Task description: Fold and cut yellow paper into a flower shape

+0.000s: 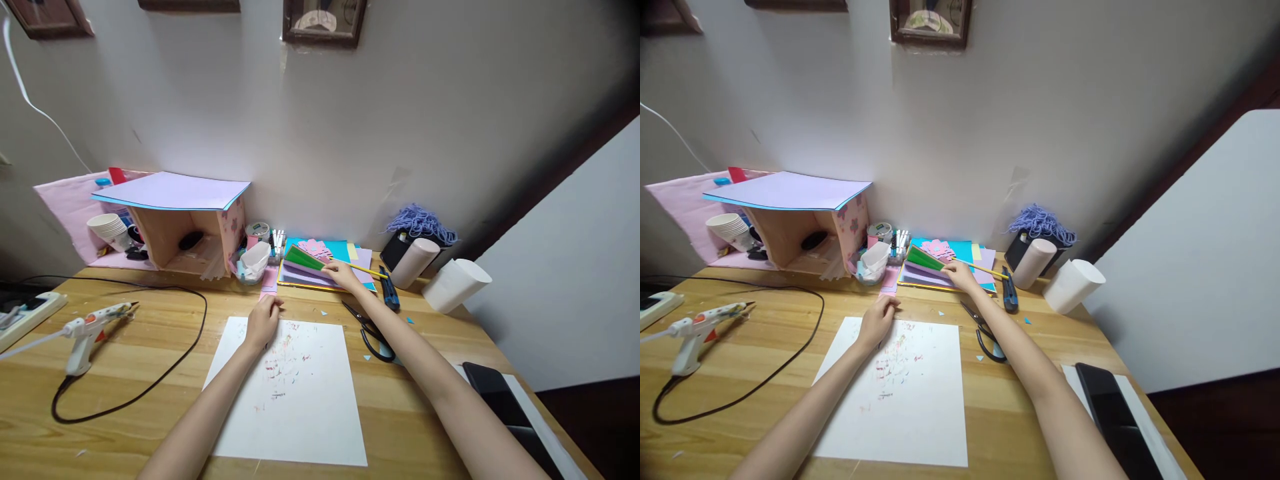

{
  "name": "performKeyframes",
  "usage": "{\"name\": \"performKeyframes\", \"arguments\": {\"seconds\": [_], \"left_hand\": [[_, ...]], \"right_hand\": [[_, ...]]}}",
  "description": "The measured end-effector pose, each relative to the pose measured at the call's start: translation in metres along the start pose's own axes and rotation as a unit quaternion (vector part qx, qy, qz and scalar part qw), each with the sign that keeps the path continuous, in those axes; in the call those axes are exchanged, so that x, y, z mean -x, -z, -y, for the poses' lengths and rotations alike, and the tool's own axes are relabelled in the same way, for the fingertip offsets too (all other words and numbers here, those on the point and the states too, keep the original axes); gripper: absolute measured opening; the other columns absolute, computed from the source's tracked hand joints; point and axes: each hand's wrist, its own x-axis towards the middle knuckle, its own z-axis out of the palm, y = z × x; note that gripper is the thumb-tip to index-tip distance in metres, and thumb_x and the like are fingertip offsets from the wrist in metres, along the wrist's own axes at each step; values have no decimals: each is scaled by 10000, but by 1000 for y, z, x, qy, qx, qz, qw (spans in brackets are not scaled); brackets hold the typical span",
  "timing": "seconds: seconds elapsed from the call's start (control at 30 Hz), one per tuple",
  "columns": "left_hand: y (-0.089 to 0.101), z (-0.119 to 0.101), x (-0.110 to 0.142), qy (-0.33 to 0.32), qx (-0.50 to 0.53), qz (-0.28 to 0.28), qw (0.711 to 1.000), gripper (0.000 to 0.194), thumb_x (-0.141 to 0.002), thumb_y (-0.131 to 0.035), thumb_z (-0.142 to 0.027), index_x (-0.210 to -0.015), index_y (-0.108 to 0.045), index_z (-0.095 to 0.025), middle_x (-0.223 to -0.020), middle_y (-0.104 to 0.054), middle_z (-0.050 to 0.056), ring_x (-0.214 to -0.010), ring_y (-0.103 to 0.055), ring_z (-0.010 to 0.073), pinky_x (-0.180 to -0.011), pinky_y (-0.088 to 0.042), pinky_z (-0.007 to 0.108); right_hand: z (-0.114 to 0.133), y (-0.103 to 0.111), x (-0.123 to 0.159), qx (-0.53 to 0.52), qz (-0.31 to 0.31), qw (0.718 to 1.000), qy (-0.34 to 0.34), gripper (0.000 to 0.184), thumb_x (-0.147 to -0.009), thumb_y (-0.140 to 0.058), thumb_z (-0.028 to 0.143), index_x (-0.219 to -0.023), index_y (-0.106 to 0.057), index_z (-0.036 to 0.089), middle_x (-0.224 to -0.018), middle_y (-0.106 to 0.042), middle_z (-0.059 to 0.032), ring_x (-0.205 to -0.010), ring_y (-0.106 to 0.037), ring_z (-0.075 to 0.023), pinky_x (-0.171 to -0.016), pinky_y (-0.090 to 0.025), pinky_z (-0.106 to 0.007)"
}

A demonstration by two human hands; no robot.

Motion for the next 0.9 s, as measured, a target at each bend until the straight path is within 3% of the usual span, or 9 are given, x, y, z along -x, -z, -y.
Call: {"name": "performKeyframes", "arguments": {"seconds": [0.23, 0.63, 0.8, 0.9], "left_hand": [[0, 1, 0, -5, -7, -4, 1000, 201, -784, -372, -138, -821, -559, -203, -869, -628, 30, -815, -588, 169, -720, -429, 288], [-1, 1, -1, -2, -1, -5, 1000, 192, -780, -382, -141, -815, -559, -208, -844, -629, 15, -787, -592, 160, -710, -426, 278], [-1, 0, -1, 0, -1, -1, 1000, 192, -782, -380, -141, -817, -558, -206, -851, -629, 16, -791, -592, 162, -717, -427, 279], [0, -1, -1, 3, 2, 4, 1000, 198, -787, -370, -144, -824, -556, -203, -864, -629, 20, -803, -596, 164, -720, -425, 279]], "right_hand": [[4, -3, 5, 45, 1, 998, 33, 204, -806, -489, 227, -771, -684, 177, -814, -664, -48, -749, -598, -160, -671, -443, -260], [16, -7, 34, 170, 47, 972, 158, 247, -876, -387, 197, -1029, -581, 205, -1126, -594, -88, -1005, -544, -182, -776, -419, -264], [12, -5, 35, 192, 52, 968, 152, 228, -883, -384, 205, -1024, -563, 192, -940, -658, -71, -839, -607, -160, -687, -428, -225], [11, 0, 32, 198, 48, 968, 147, 252, -890, -380, 211, -1087, -536, 207, -957, -656, -63, -825, -612, -160, -671, -426, -221]]}}
